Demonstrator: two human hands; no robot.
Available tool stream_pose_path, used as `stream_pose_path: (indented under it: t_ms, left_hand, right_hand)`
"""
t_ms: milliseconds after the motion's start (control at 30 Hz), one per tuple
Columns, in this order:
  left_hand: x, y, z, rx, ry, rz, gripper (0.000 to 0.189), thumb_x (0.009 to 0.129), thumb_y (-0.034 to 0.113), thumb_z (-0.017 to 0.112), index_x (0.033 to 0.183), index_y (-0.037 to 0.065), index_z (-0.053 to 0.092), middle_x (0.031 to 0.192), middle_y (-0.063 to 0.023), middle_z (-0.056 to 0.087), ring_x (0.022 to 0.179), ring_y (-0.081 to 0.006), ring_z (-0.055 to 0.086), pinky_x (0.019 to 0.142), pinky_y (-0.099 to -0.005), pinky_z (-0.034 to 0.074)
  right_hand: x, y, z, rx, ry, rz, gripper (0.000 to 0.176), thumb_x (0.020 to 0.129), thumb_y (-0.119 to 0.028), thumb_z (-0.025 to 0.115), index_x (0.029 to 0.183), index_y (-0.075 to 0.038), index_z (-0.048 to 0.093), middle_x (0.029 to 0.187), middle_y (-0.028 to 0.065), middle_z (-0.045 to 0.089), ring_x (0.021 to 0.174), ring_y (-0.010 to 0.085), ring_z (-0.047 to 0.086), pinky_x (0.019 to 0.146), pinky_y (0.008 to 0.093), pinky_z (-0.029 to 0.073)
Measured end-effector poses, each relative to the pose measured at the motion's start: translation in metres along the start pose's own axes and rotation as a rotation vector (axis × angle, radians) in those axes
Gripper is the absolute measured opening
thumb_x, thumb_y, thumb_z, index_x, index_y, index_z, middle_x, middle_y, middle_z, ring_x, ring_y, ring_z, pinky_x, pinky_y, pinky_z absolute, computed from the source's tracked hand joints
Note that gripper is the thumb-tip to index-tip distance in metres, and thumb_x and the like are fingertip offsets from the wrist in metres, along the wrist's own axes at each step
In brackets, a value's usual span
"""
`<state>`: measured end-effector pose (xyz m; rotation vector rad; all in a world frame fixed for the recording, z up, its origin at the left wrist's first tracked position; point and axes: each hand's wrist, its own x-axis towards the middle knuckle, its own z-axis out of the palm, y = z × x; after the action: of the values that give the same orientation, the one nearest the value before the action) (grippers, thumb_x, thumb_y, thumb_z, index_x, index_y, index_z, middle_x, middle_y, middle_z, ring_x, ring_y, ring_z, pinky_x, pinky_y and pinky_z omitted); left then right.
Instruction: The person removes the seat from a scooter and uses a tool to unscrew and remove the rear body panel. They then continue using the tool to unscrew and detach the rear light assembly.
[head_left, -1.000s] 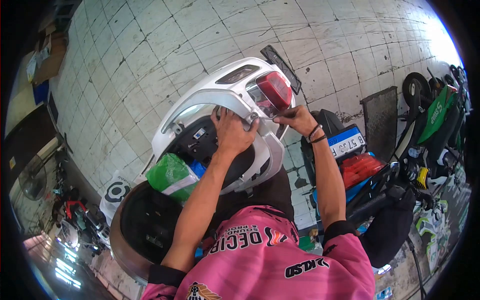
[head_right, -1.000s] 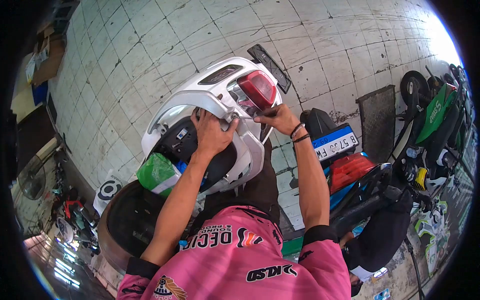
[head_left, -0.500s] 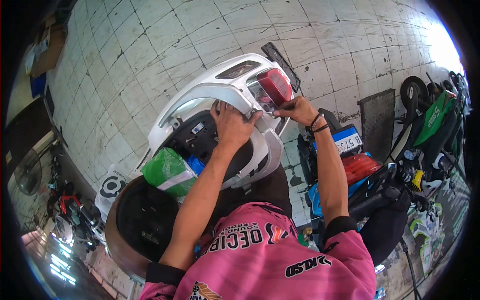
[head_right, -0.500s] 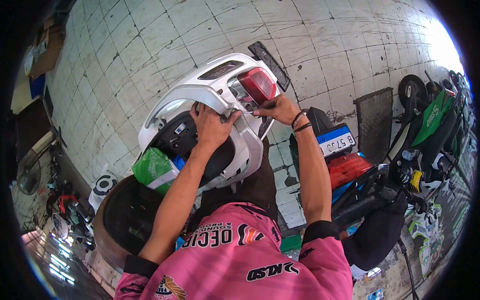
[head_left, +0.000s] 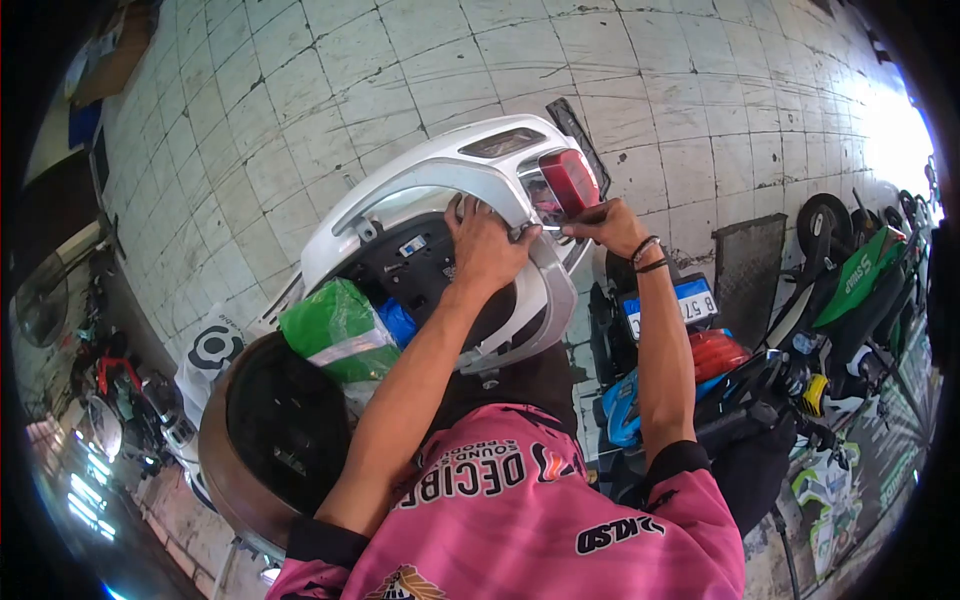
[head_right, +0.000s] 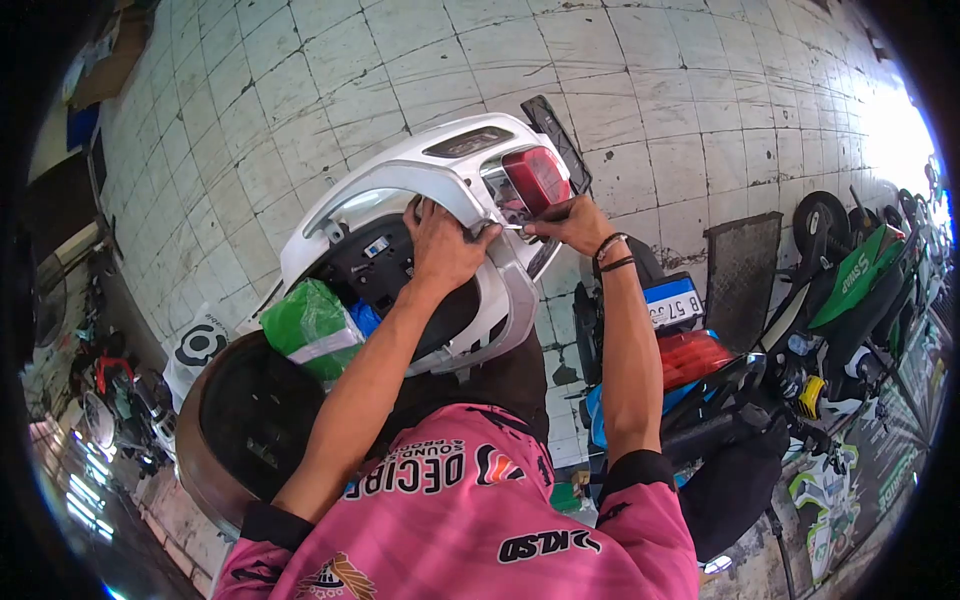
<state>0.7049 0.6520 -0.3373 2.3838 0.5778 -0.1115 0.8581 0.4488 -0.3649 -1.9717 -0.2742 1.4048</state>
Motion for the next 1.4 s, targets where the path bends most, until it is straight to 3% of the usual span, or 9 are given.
stream_pose_path:
  t_ms: [333,467,600,700,733,967,1233,1300,1400]
  left_hand:
    - [0.003,0.013,0.008,0.055,0.161,0.006,0.063,0.075,0.056,0.084,0.115,0.010,0.075,0.126,-0.0141,0.068,0.132,-0.0326,0.053,0.118,-0.0575,0.023]
    - [-0.001,0.012,0.006,0.112,0.095,0.056,0.068,0.072,0.062,0.084,0.117,0.012,0.075,0.124,-0.0114,0.069,0.130,-0.0320,0.053,0.116,-0.0561,0.026]
    - [-0.001,0.005,0.010,0.127,0.113,0.034,0.074,0.072,0.068,0.082,0.119,0.012,0.074,0.125,-0.0125,0.068,0.128,-0.0341,0.055,0.114,-0.0569,0.028]
    - [-0.002,0.002,0.014,0.076,0.114,0.011,0.070,0.073,0.067,0.082,0.117,0.014,0.076,0.120,-0.0109,0.071,0.125,-0.0320,0.058,0.115,-0.0572,0.026]
    - [-0.005,0.001,0.015,0.083,0.130,0.012,0.070,0.073,0.067,0.082,0.117,0.014,0.076,0.120,-0.0109,0.071,0.125,-0.0320,0.058,0.115,-0.0572,0.026]
    - [-0.002,0.002,0.011,0.095,0.136,0.053,0.060,0.077,0.066,0.079,0.108,0.015,0.079,0.113,-0.0080,0.074,0.118,-0.0307,0.063,0.109,-0.0558,0.033]
    - [0.001,-0.009,0.018,0.053,0.270,0.025,0.044,0.076,0.055,0.083,0.087,0.012,0.079,0.096,-0.0060,0.076,0.103,-0.0270,0.068,0.106,-0.0532,0.040]
    - [-0.001,-0.010,0.017,0.055,0.239,0.024,0.044,0.075,0.051,0.085,0.089,0.010,0.079,0.099,-0.0065,0.076,0.103,-0.0270,0.068,0.106,-0.0518,0.042]
    - [0.000,-0.014,0.023,0.007,0.278,0.022,0.045,0.075,0.050,0.085,0.094,0.011,0.079,0.102,-0.0068,0.076,0.104,-0.0268,0.068,0.106,-0.0527,0.043]
  right_hand:
    - [0.005,0.005,-0.003,-0.017,-0.024,-0.087,0.034,0.082,-0.033,0.089,0.092,-0.001,0.082,0.084,0.0106,0.080,0.077,0.0138,0.073,0.076,0.0309,0.056]
    - [-0.003,0.026,0.018,0.018,0.205,-0.134,0.043,0.073,-0.038,0.095,0.083,0.000,0.078,0.078,0.0089,0.078,0.071,0.0186,0.073,0.070,0.0340,0.056]
    - [-0.011,0.057,0.054,-0.177,0.834,-0.269,0.060,0.066,-0.044,0.098,0.097,-0.001,0.070,0.104,0.0131,0.072,0.090,0.0246,0.068,0.082,0.0361,0.054]
    - [0.021,0.125,0.071,0.949,1.094,-0.085,0.052,0.100,-0.044,0.071,0.123,0.001,0.062,0.112,0.0117,0.068,0.102,0.0210,0.064,0.087,0.0345,0.052]
    - [0.027,0.124,0.065,1.252,0.999,-0.004,0.058,0.103,-0.055,0.058,0.121,0.000,0.063,0.102,0.0140,0.070,0.083,0.0223,0.064,0.077,0.0362,0.053]
    - [0.085,0.106,0.025,2.064,0.742,-0.128,0.046,0.102,-0.048,0.063,0.089,-0.004,0.067,0.071,0.0034,0.057,0.047,0.0097,0.040,0.039,0.0231,0.027]
    - [0.188,-0.143,0.040,0.947,0.183,-0.159,0.045,0.106,-0.048,0.057,0.106,-0.004,0.067,0.088,0.0084,0.069,0.054,0.0117,0.051,0.047,0.0272,0.039]
    - [0.184,-0.133,0.039,0.969,0.154,-0.147,0.045,0.106,-0.046,0.059,0.112,-0.002,0.068,0.097,0.0119,0.075,0.064,0.0171,0.064,0.058,0.0320,0.052]
    - [0.158,-0.060,0.009,0.197,0.466,-0.398,0.038,0.102,-0.036,0.066,0.107,0.001,0.072,0.093,0.0100,0.076,0.074,0.0185,0.069,0.069,0.0336,0.055]
